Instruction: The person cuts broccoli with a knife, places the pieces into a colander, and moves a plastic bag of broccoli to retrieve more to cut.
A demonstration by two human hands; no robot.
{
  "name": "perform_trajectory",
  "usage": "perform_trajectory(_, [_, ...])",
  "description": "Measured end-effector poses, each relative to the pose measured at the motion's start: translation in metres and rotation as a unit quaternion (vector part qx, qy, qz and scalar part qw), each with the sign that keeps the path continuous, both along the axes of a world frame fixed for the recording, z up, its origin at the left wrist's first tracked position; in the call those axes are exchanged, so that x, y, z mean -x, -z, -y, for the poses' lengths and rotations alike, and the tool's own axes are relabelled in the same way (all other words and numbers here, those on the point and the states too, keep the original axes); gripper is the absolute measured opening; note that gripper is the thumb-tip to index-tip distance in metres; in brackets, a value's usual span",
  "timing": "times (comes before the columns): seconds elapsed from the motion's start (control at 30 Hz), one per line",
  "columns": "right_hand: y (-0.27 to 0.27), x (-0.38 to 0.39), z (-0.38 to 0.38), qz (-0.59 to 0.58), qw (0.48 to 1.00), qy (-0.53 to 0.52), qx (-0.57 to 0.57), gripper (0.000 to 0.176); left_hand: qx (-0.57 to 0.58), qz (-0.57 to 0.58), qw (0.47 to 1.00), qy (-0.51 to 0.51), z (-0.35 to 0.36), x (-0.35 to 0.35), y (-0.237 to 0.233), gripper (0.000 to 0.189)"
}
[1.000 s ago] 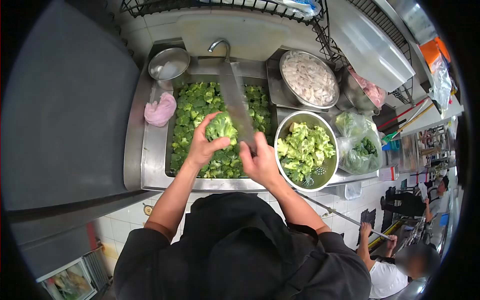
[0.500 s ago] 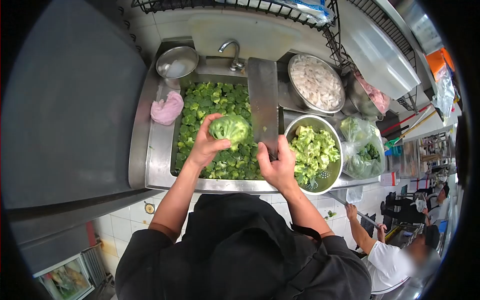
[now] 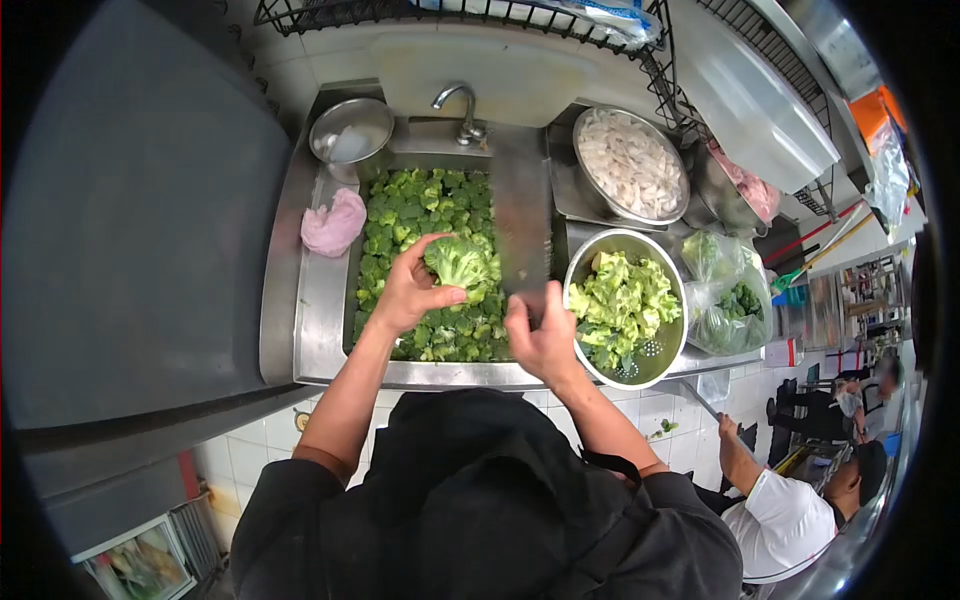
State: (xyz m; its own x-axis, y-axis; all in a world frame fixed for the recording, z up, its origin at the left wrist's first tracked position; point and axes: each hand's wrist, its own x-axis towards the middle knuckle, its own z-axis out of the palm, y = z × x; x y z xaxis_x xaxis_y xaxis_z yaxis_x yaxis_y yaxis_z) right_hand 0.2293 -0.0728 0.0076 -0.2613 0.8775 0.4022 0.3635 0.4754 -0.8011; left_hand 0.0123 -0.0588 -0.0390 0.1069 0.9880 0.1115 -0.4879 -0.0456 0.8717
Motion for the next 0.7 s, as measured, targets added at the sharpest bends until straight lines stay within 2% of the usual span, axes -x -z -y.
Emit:
perform_trajectory(0.03, [-0.005, -0.001, -0.002, 0.001, 1.0, 0.014, -0.022, 0.018, 0.004, 0.001, 1.0, -0.002, 0.002, 0.001, 0.002, 0.079])
perform_trajectory(0.13, [-0.006, -0.005, -0.008, 0.003, 1.0, 0.02, 0.005, 0.014, 0.013, 0.009, 1.0, 0.022, 0.0, 0.001, -0.004, 0.076])
perform_trajectory(0.23, [-0.014, -0.005, -0.005, -0.004, 0.998, 0.011, 0.055, 0.013, 0.019, 0.024, 0.999, 0.028, -0.001, -0.002, -0.018, 0.082])
perform_trajectory(0.3, [-0.023, -0.005, -0.001, 0.01, 1.0, -0.017, -0.004, 0.016, 0.013, -0.072, 0.997, -0.003, -0.001, -0.002, -0.027, 0.088])
perform_trajectory(0.37, [-0.039, -0.004, 0.003, 0.008, 0.999, -0.019, -0.024, 0.015, 0.012, -0.096, 0.995, 0.008, -0.007, 0.002, -0.022, 0.089])
perform_trajectory(0.43, [-0.045, 0.002, 0.006, -0.058, 0.986, 0.001, -0.155, 0.016, 0.012, -0.121, 0.992, 0.022, -0.009, 0.003, -0.02, 0.09])
perform_trajectory(0.5, [-0.038, 0.004, 0.004, -0.063, 0.986, 0.009, -0.155, 0.018, -0.01, -0.134, 0.991, 0.021, -0.011, 0.003, -0.022, 0.085])
perform_trajectory(0.57, [-0.018, 0.004, -0.006, 0.063, 0.997, -0.052, 0.006, 0.02, -0.034, -0.153, 0.988, 0.019, -0.013, 0.003, -0.024, 0.083])
perform_trajectory(0.6, [-0.004, 0.001, -0.011, 0.102, 0.992, -0.071, 0.032, 0.021, -0.056, -0.172, 0.983, 0.015, -0.013, 0.004, -0.024, 0.082])
perform_trajectory(0.63, [0.002, -0.002, -0.007, 0.102, 0.992, -0.072, 0.031, 0.021, -0.058, -0.172, 0.983, 0.014, -0.012, 0.004, -0.021, 0.082])
perform_trajectory(0.7, [0.009, -0.007, -0.001, 0.024, 0.999, -0.026, 0.034, 0.02, -0.044, -0.136, 0.99, -0.001, -0.011, 0.006, -0.01, 0.081])
